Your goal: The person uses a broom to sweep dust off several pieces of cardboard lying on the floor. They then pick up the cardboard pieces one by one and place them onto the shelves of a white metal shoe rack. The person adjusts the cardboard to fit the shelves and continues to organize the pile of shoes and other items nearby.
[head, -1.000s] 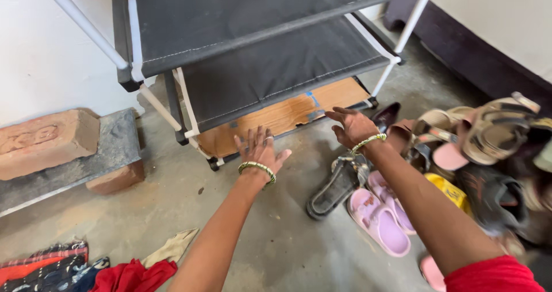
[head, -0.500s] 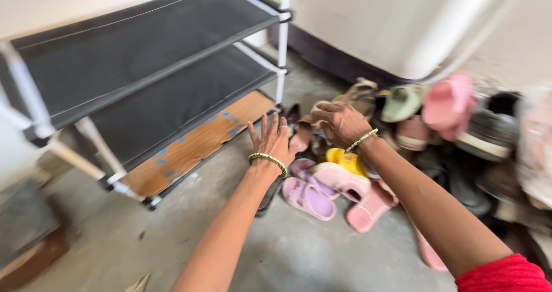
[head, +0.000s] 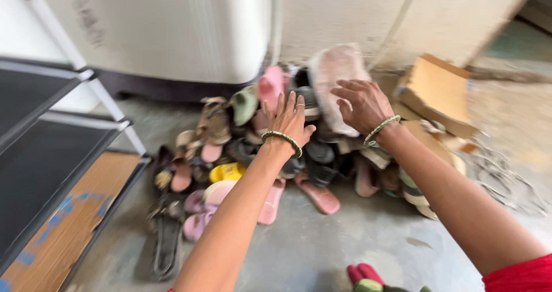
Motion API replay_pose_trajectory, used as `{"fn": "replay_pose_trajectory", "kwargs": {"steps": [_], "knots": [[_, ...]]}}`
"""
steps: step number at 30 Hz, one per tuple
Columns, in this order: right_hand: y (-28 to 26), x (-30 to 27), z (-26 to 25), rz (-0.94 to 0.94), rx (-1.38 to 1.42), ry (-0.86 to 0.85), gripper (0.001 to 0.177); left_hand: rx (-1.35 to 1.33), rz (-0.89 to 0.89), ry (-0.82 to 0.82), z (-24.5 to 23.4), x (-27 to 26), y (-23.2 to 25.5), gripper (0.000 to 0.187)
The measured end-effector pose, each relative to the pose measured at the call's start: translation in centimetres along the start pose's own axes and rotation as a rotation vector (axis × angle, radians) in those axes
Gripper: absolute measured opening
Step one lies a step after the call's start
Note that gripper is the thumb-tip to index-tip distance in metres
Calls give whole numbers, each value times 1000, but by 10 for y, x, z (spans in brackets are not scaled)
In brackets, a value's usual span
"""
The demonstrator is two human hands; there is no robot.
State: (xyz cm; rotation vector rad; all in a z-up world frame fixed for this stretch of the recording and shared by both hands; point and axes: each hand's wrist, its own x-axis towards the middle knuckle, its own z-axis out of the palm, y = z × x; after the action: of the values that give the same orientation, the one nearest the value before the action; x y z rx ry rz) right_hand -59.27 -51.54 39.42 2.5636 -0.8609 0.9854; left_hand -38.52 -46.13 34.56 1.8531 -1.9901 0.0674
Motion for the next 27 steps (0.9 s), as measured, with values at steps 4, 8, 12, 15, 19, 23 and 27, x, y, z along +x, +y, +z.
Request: {"fn": "replay_pose_trajectory", "kwargs": {"steps": [4,8,12,15,19,23,27], "knots": [[61,-32,-41,268,-16,-5,31,-23,168,-20,4,28,79,85],[120,-66,-53,536,23,46,35,-77,245,-75,14,44,140,89],[186,-121,-50,624,-18,56,38,-94,268,-121,45,76,195,88],[256,-160,-51,1125,130,59,46,-149,245,-170,80,101,232,88],[345,-227,-28,1545,375,224,42,-248,159,-217,138,129,268,90],[421,-287,10,1776,739,364,49,-320,72,-239,200,156,290,90],[461,-318,25,1032,-127,-458,70,-343,52,-212,238,186,305,92]]}}
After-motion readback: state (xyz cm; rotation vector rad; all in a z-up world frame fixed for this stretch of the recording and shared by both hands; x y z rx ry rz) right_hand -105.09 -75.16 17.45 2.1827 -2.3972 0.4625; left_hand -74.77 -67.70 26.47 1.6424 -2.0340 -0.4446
